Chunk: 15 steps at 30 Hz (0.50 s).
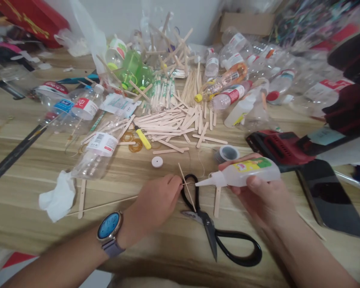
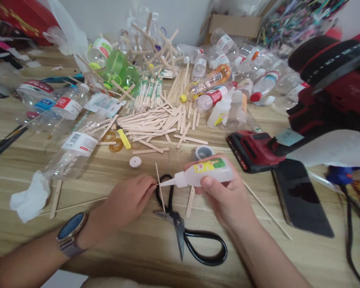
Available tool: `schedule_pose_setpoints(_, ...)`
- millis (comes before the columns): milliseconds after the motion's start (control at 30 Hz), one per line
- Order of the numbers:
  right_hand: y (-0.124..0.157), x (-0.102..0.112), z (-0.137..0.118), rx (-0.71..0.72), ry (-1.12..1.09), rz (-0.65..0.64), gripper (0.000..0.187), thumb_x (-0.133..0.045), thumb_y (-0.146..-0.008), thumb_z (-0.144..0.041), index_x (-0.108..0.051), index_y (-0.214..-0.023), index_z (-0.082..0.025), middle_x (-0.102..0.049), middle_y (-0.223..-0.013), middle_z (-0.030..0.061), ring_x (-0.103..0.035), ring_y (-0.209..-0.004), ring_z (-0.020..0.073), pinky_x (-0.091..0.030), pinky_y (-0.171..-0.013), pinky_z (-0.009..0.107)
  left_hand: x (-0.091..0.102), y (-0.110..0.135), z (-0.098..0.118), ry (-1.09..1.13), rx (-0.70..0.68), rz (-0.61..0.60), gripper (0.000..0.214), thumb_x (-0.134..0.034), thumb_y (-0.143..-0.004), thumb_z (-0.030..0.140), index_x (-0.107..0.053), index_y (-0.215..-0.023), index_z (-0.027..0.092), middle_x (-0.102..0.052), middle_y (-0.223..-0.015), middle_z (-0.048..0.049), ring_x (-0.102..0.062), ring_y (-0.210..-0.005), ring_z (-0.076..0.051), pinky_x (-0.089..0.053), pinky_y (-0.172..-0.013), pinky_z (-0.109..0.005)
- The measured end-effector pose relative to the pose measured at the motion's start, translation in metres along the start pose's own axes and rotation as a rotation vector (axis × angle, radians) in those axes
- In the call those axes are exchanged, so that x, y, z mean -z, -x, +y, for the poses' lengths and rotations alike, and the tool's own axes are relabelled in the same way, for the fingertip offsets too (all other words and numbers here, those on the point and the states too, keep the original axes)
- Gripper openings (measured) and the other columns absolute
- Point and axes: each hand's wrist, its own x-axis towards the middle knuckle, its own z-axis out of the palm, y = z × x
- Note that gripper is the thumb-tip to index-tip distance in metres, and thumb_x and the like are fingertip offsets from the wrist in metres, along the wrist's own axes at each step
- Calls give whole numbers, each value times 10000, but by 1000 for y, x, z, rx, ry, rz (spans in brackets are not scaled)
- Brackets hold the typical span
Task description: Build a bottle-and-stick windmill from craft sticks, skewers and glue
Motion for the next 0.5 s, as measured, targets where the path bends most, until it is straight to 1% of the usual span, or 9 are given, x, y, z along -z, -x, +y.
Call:
schedule_pose_setpoints(67, 3, -1, 3, 32, 44, 11, 356, -840, -674, -484, -687, -909, -266, -736, -844, 21, -575, -540, 129, -504, -486, 254, -3, 1, -1, 13, 1, -2, 284, -329, -1022, 227, -596, -956, 158, -676, -906, -79, -651, -815, -239, -498, -710, -357)
schedule_pose_setpoints(133, 6, -2, 6, 57, 121, 5, 363, -816, -716, -477, -685, -983, -269, -731, -887, 28, -638, -659, 157, -537, -544, 252, -6, 2, -3, 31, -18, 10, 289, -328, -1024, 227, -599, -954, 157, -675, -906, -80, -645, -821, -240, -497, -721, -364)
schedule_pose_setpoints(200, 9, -3, 9, 88, 205, 2, 372, -807, -734, -468, -672, -1016, -267, -732, -927, 40, -675, -746, 183, -568, -612, 273, -7, 4, -4, 46, -36, 21, 291, -331, -1022, 224, -599, -927, 161, -670, -874, -71, -636, -800, -237, -492, -707, -361)
schedule_pose_setpoints(267, 11, -6, 10, 99, 271, -6, 364, -798, -744, -473, -667, -1017, -270, -739, -941, 48, -695, -764, 201, -586, -645, 301, -7, 5, -5, 67, -49, 29, 286, -341, -1020, 221, -598, -907, 165, -666, -853, -62, -629, -781, -234, -485, -688, -357)
schedule_pose_setpoints(400, 12, -10, 9, 80, 344, -28, 325, -781, -754, -489, -677, -1001, -307, -756, -951, 53, -721, -783, 244, -610, -660, 358, -5, 5, -6, 94, -64, 30, 274, -355, -1017, 207, -601, -901, 167, -664, -846, -56, -621, -763, -224, -471, -669, -343)
schedule_pose_setpoints(500, 13, -9, 11, 55, 361, -40, 309, -780, -762, -472, -677, -1012, -321, -755, -983, 47, -723, -845, 251, -613, -708, 362, -3, 5, -6, 103, -73, 24, 258, -376, -1010, 196, -602, -891, 165, -660, -843, -53, -617, -766, -220, -465, -663, -337)
